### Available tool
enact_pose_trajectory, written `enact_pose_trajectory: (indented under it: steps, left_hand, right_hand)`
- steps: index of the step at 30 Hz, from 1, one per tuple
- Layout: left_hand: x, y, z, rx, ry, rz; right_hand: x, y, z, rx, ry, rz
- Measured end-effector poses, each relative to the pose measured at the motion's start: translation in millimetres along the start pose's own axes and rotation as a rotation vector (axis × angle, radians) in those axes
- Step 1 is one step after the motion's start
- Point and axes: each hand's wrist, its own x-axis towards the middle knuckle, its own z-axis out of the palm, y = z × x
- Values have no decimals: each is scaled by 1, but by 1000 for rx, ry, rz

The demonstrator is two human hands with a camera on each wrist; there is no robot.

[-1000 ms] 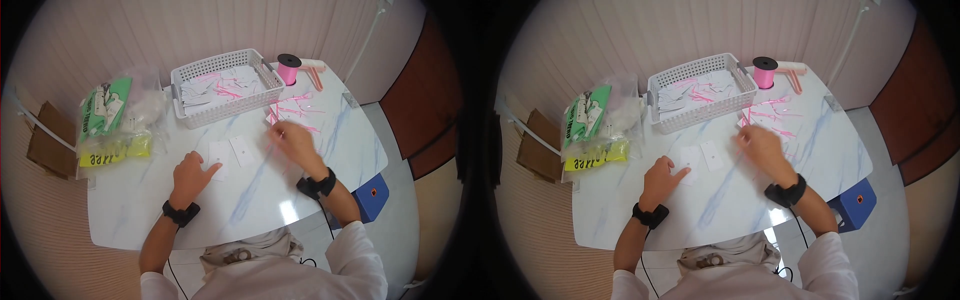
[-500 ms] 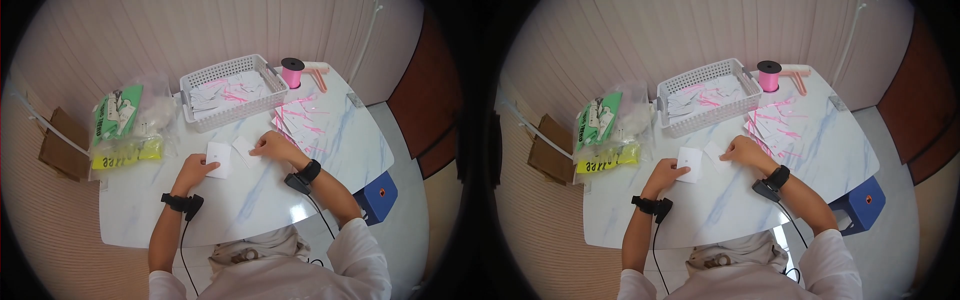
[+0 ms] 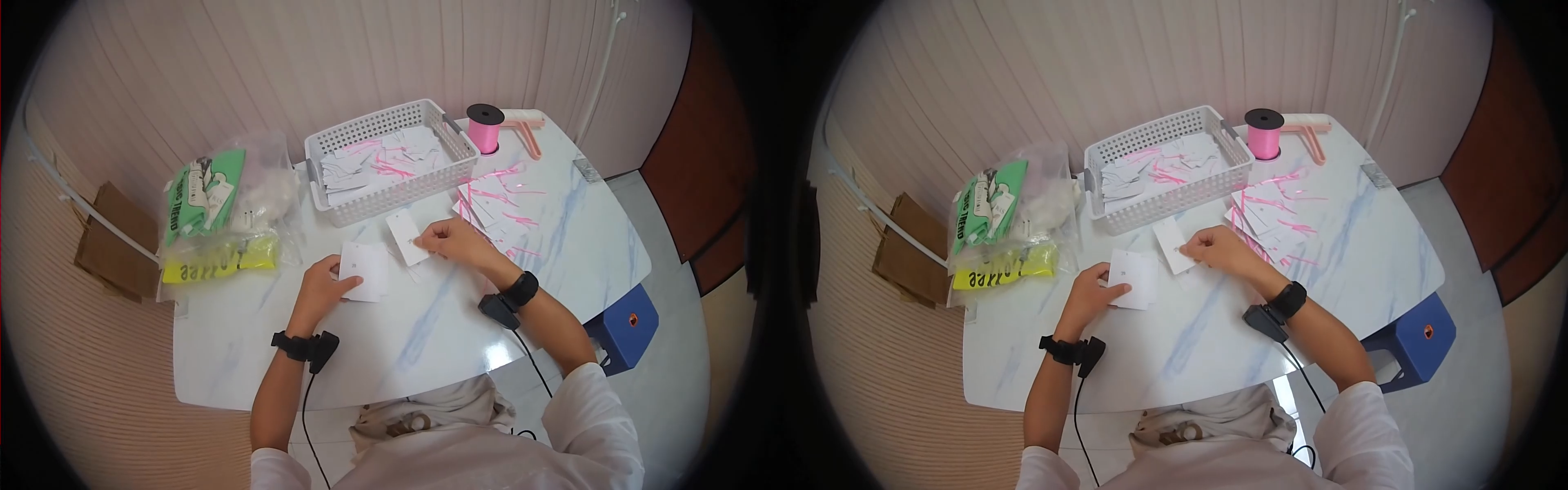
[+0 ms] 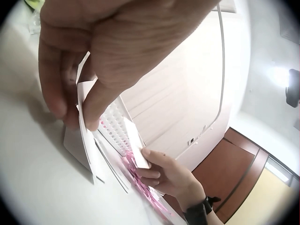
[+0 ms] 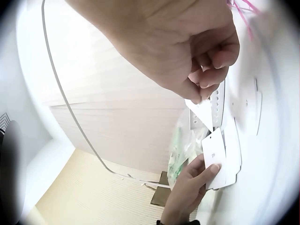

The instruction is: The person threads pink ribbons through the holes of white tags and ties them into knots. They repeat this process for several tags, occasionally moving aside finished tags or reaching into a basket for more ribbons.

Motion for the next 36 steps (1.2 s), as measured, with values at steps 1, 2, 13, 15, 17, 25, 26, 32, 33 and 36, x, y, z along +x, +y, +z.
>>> enact_pose_trajectory:
  steps: [1,2,13,15,17,25,26,32,33,36]
  left_hand:
    - [0,-1,0,4,1,-1]
    - [0,-3,0,-29,9,-5]
    - [-5,4,-17,246,28,-59]
    - [-7,4,-15,-141,8,-127]
    - [-13,4,7,-273,20,-82]
    - [-33,10,52,-207,24,169]
    - [-34,10,54,-211,21,159]
    - [-48,28,56,-500,-79,6]
    - [-50,29,56,-435,-105,9]
    - [-51,27,54,-359,-121,-2]
  right_hand:
    - [-3,-3,4,4,0,-2]
    - [-5,-5,8,49,-26,13]
    - [-19,-12,19,115,-90,40]
    - [-26,-21,23,164,-107,98]
    - [-31,-19,36,189,-120,76]
    - [-44,-23,54,73,-67,59]
    - [-46,-24,55,-9,-43,28]
    - [-46,-37,48,1,179,-123]
    - [-46,-36,47,58,165,-141]
    - [-46,-26,46,73,90,-105]
